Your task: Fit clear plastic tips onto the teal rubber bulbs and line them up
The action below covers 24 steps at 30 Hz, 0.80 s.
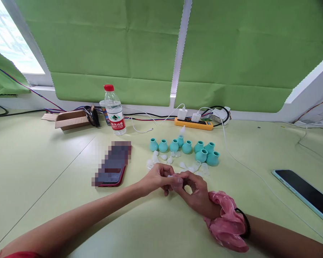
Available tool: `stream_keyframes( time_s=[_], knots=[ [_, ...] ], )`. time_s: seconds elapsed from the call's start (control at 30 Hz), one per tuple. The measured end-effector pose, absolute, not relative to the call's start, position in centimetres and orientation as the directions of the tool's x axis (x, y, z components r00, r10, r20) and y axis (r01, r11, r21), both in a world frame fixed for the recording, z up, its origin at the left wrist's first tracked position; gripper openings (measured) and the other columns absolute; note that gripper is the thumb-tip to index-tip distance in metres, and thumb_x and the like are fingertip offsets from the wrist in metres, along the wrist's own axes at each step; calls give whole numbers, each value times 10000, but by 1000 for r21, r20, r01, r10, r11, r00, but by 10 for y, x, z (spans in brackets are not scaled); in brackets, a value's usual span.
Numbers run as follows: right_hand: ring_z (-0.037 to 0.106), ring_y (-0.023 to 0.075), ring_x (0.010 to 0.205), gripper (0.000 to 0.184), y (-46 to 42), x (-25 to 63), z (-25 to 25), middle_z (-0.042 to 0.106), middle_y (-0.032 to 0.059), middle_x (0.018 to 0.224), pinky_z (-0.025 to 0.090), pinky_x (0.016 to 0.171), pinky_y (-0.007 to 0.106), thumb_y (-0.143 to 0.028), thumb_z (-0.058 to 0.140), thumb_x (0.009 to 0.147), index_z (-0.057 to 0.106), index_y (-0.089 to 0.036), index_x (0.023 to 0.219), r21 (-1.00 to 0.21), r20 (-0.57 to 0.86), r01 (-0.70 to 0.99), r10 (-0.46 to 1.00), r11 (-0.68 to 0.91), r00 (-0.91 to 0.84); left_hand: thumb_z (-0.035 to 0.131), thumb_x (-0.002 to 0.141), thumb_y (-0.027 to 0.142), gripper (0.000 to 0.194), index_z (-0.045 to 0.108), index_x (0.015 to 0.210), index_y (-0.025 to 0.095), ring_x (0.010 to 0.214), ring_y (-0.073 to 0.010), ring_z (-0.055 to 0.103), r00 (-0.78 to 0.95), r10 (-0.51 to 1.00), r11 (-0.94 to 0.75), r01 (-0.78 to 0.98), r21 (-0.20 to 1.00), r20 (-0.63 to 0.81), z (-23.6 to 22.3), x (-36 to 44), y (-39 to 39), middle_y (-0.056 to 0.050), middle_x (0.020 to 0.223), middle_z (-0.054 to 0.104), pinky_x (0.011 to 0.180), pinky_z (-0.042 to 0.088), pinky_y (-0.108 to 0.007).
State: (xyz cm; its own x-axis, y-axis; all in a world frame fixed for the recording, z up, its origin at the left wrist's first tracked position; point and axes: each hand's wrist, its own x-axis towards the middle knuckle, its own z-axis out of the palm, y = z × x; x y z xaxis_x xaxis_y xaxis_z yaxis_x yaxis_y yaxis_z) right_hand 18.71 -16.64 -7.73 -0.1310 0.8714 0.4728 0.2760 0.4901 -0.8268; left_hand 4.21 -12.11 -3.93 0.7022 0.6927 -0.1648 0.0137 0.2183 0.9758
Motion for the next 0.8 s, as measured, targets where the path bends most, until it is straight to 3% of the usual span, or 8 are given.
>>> stream_keyframes(
  time_s=[0.13, 0.23, 0.33, 0.4, 0.47, 0.5, 0.67, 0.8],
  knots=[
    [530, 116, 536, 87, -168, 185, -77, 558, 0, 607, 468, 495, 236, -234, 578, 715, 511, -181, 733, -812, 492, 282, 859, 511, -141, 676, 572, 359, 332, 439, 561, 127, 400, -61, 431, 716, 677, 190, 54, 980, -170, -38, 41, -124, 30, 468, 490, 367, 368, -180],
    [503, 108, 518, 107, -169, 184, -78, 521, -17, 561, 456, 485, 226, -235, 578, 713, 484, -190, 685, -790, 518, 303, 844, 534, -136, 624, 620, 337, 274, 457, 567, 127, 434, -73, 449, 705, 701, -55, 200, 978, -105, -28, 40, -127, 14, 504, 506, 394, 362, -185],
    [478, 95, 486, 104, -169, 182, -78, 525, -15, 573, 439, 457, 215, -253, 565, 720, 489, -190, 688, -795, 519, 324, 851, 513, -73, 489, 737, 294, 191, 562, 694, 123, 567, -106, 515, 702, 708, -476, 388, 790, 82, -7, 34, -116, -18, 609, 577, 508, 393, -200],
    [478, 93, 489, 97, -170, 181, -77, 561, 1, 628, 441, 458, 214, -264, 564, 722, 516, -185, 752, -807, 504, 336, 863, 485, -37, 362, 818, 320, 280, 564, 889, 140, 696, -134, 548, 635, 746, -599, 510, 617, 200, 4, 27, -95, -45, 786, 617, 611, 412, -227],
    [493, 96, 523, 122, -170, 181, -75, 587, 20, 690, 452, 483, 217, -268, 561, 729, 532, -180, 808, -820, 478, 336, 877, 464, -44, 372, 811, 342, 340, 492, 1057, 141, 898, -198, 520, 475, 828, -559, 748, 359, 299, 7, 18, -67, -96, 974, 587, 727, 401, -282],
    [499, 98, 541, 127, -170, 181, -74, 591, 26, 709, 457, 497, 218, -270, 559, 732, 534, -178, 816, -827, 466, 329, 883, 456, -53, 423, 782, 327, 378, 469, 1092, 116, 963, -245, 489, 450, 845, -529, 784, 324, 290, 5, 14, -52, -135, 1001, 573, 753, 388, -321],
    [517, 107, 576, 162, -169, 182, -73, 560, 12, 684, 459, 512, 219, -305, 551, 745, 512, -177, 836, -886, 384, 257, 921, 387, -61, 575, 654, 329, 295, 554, 880, 141, 796, -248, 563, 474, 859, -512, 801, 310, 194, -19, 2, -18, -93, 806, 624, 661, 413, -297],
    [508, 100, 559, 175, -165, 182, -77, 521, -8, 666, 445, 488, 216, -322, 516, 774, 454, -191, 873, -927, 343, 156, 939, 340, -13, 458, 748, 319, 265, 451, 962, 163, 929, -225, 526, 413, 846, -519, 784, 341, 337, -12, 1, -45, -88, 982, 580, 784, 389, -329]
  ],
)
